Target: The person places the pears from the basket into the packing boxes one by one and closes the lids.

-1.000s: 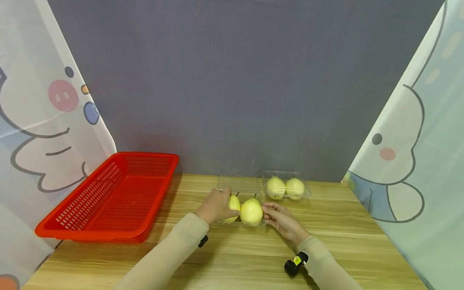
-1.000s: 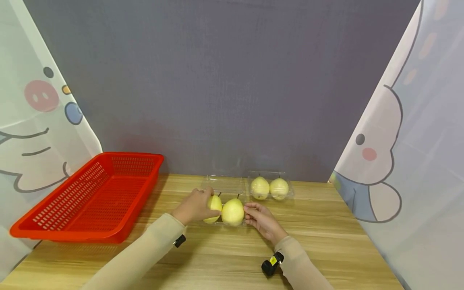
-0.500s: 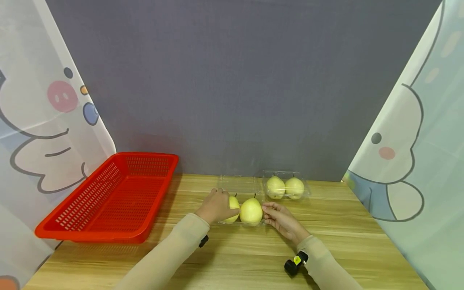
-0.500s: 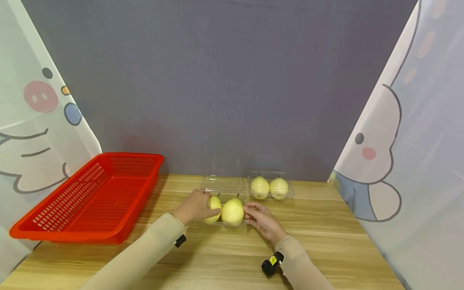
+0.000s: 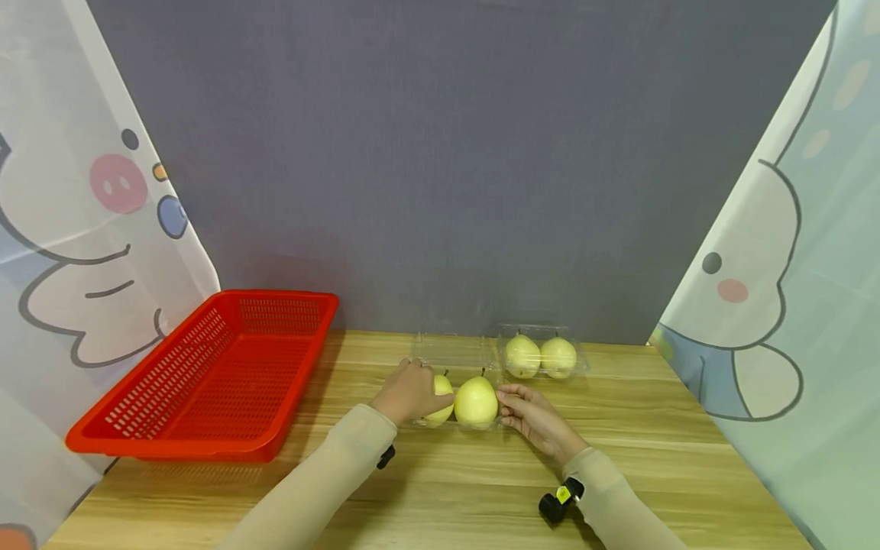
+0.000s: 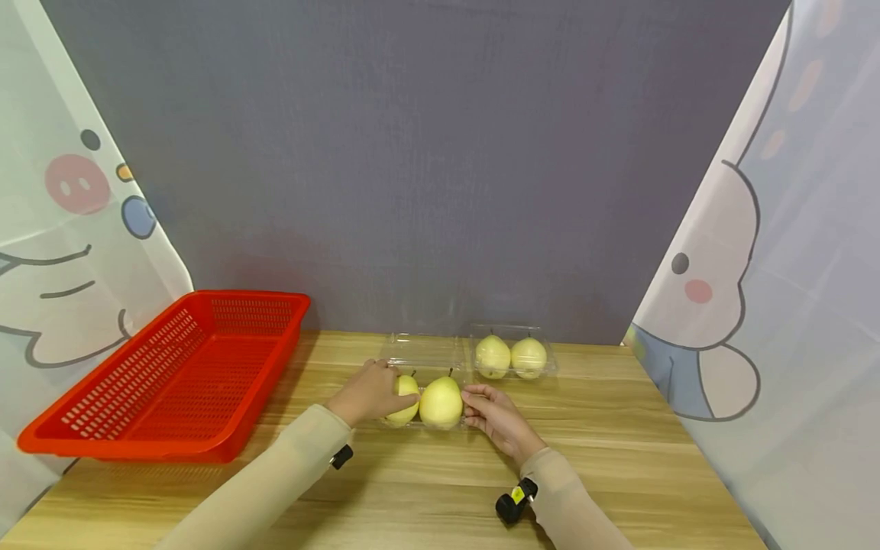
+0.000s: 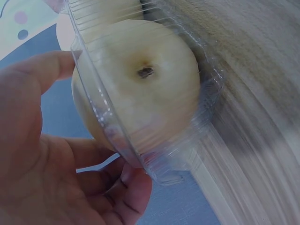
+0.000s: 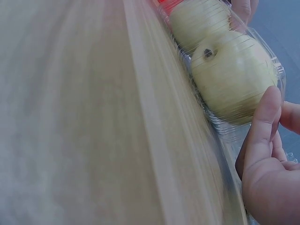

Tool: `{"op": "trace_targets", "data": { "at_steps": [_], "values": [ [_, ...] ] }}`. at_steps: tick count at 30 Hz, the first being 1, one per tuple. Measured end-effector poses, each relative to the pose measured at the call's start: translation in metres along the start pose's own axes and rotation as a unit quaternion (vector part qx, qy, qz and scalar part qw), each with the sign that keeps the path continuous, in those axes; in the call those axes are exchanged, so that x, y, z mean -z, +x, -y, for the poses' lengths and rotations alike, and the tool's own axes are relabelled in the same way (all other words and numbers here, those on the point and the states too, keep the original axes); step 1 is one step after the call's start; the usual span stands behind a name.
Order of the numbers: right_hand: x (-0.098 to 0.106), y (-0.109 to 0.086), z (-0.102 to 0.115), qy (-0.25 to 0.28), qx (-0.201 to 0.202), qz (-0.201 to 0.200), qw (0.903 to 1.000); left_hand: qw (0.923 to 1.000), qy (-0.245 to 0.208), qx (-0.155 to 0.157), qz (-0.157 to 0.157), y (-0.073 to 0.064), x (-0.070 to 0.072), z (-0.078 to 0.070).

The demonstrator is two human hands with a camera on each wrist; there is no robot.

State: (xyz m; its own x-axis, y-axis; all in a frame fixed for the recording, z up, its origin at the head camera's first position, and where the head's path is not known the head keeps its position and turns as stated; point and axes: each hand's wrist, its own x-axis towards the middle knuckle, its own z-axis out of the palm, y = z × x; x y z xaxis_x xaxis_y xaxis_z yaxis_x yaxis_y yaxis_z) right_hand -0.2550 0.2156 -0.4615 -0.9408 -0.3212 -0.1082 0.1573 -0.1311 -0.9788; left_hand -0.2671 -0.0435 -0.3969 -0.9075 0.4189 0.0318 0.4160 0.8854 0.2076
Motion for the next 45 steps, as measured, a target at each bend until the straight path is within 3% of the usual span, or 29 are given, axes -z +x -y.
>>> {"op": "trace_targets", "data": {
  "at_steps": [10, 17, 28, 35, 39, 43, 45],
  "values": [
    [0.000, -0.001, -0.001, 0.005, -0.004, -0.003, 1.0000, 0.9988, -0.042, -0.002, -0.025, 0.001, -0.001, 0.007],
    [0.000, -0.001, -0.001, 0.002, -0.004, -0.004, 1.0000, 0.9932, -0.080, -0.028, -0.079, 0.002, 0.004, 0.016],
    [0.000, -0.001, 0.000, 0.012, -0.003, -0.005, 0.9999, 0.9815, -0.134, 0.018, -0.136, 0.014, 0.009, 0.038],
    [0.001, 0.000, 0.000, 0.010, 0.000, 0.000, 1.0000, 0.9721, -0.188, 0.047, -0.132, 0.023, 0.006, 0.054],
    [0.000, 0.000, 0.000, 0.014, -0.002, 0.000, 0.9999, 0.9554, -0.264, 0.072, -0.112, 0.030, 0.002, 0.066],
    [0.000, 0.000, 0.000, 0.015, -0.005, 0.000, 0.9999, 0.9212, -0.362, 0.108, -0.094, 0.039, -0.003, 0.080],
    [0.000, 0.000, 0.000, 0.012, -0.004, 0.000, 0.9999, 0.8976, -0.415, 0.123, -0.083, 0.042, -0.005, 0.084]
  ]
}}
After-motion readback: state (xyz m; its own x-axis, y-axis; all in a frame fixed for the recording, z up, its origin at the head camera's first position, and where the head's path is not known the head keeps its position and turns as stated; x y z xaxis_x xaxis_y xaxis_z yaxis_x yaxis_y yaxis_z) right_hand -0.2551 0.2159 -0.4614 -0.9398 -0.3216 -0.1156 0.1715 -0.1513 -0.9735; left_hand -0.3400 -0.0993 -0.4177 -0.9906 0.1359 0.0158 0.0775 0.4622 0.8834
